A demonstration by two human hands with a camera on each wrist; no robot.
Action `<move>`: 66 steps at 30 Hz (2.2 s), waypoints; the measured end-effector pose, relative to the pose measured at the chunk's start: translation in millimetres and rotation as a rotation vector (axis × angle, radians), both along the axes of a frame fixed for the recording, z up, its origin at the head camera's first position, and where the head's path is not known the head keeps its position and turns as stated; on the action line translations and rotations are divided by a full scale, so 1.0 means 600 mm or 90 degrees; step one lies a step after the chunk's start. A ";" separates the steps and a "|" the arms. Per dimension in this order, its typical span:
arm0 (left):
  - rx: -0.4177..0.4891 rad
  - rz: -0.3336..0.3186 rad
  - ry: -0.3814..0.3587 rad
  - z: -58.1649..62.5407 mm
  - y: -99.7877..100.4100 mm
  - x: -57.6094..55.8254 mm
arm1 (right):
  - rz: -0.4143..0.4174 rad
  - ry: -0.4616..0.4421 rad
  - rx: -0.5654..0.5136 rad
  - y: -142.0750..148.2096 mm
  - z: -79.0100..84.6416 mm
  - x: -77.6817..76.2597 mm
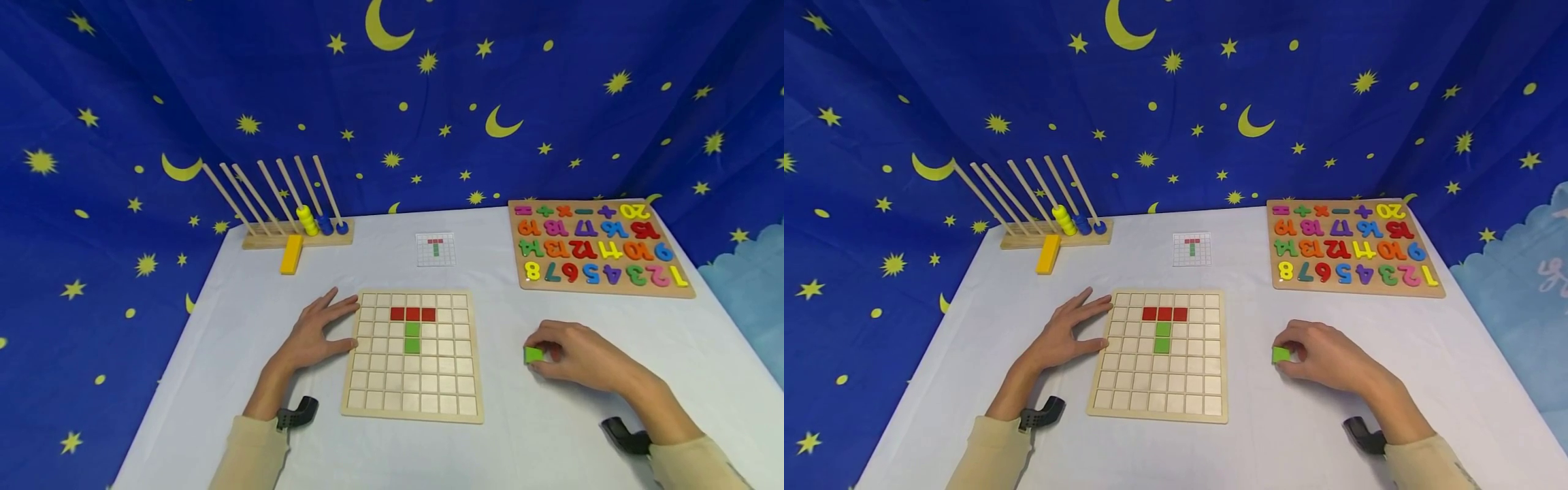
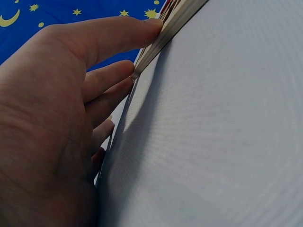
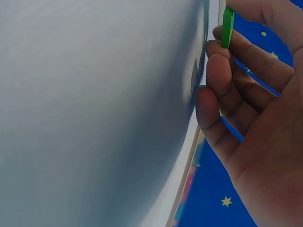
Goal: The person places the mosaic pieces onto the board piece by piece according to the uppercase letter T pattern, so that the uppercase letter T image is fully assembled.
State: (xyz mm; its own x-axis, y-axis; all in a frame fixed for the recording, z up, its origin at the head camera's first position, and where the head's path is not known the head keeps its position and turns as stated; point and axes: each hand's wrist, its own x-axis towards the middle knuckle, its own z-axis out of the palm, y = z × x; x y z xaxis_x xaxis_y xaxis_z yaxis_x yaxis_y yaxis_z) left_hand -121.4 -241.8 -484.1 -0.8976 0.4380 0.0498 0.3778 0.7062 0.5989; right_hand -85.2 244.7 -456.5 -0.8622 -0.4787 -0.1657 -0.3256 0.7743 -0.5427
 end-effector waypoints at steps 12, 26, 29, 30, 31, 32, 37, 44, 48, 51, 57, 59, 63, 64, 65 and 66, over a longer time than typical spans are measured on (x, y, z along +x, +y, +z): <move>0.002 -0.001 0.006 0.002 0.001 0.000 | 0.022 0.008 0.006 -0.021 0.001 -0.007; 0.000 -0.007 0.013 -0.004 -0.003 -0.003 | 0.070 0.060 -0.083 -0.054 0.002 -0.016; -0.001 -0.007 0.013 -0.004 -0.003 -0.004 | 0.081 0.055 -0.107 -0.063 0.005 -0.016; -0.001 -0.007 0.012 -0.004 -0.003 -0.004 | 0.084 0.054 -0.111 -0.067 0.006 -0.016; -0.001 -0.007 0.012 -0.004 -0.003 -0.004 | 0.087 0.054 -0.113 -0.070 0.007 -0.016; -0.001 -0.007 0.012 -0.004 -0.002 -0.004 | 0.090 0.054 -0.114 -0.074 0.007 -0.017; -0.001 -0.006 0.010 -0.003 -0.002 -0.004 | 0.099 0.050 -0.107 -0.090 0.008 -0.019; 0.000 -0.005 0.008 -0.003 -0.002 -0.003 | 0.116 0.053 -0.107 -0.115 0.009 -0.022; 0.005 -0.007 0.007 -0.004 -0.002 -0.003 | 0.129 0.052 -0.112 -0.130 0.009 -0.023; 0.005 -0.008 0.008 -0.005 -0.001 -0.004 | 0.140 0.056 -0.114 -0.140 0.007 -0.025; 0.005 -0.009 0.011 -0.005 -0.004 -0.004 | 0.154 0.073 -0.088 -0.168 0.004 -0.027; 0.008 -0.008 0.010 -0.004 -0.004 -0.003 | 0.161 0.080 -0.080 -0.179 0.004 -0.029; 0.012 -0.009 0.012 -0.003 -0.005 -0.003 | 0.175 0.086 -0.077 -0.199 0.004 -0.030; 0.015 -0.010 0.011 -0.003 -0.004 -0.003 | 0.178 0.086 -0.076 -0.203 0.004 -0.030; 0.016 -0.012 0.011 -0.003 -0.004 -0.003 | 0.180 0.086 -0.075 -0.207 0.004 -0.030; 0.015 -0.012 0.011 -0.003 -0.004 -0.003 | 0.182 0.086 -0.074 -0.211 0.005 -0.029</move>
State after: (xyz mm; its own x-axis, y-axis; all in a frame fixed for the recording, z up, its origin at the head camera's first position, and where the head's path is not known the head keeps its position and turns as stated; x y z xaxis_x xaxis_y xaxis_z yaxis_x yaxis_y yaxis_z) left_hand -123.4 -244.1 -486.0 -0.8879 0.4538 0.0762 0.4019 0.6843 0.6085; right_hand -102.8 117.9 -453.5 -0.7004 -0.7137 0.0115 -0.5963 0.5762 -0.5589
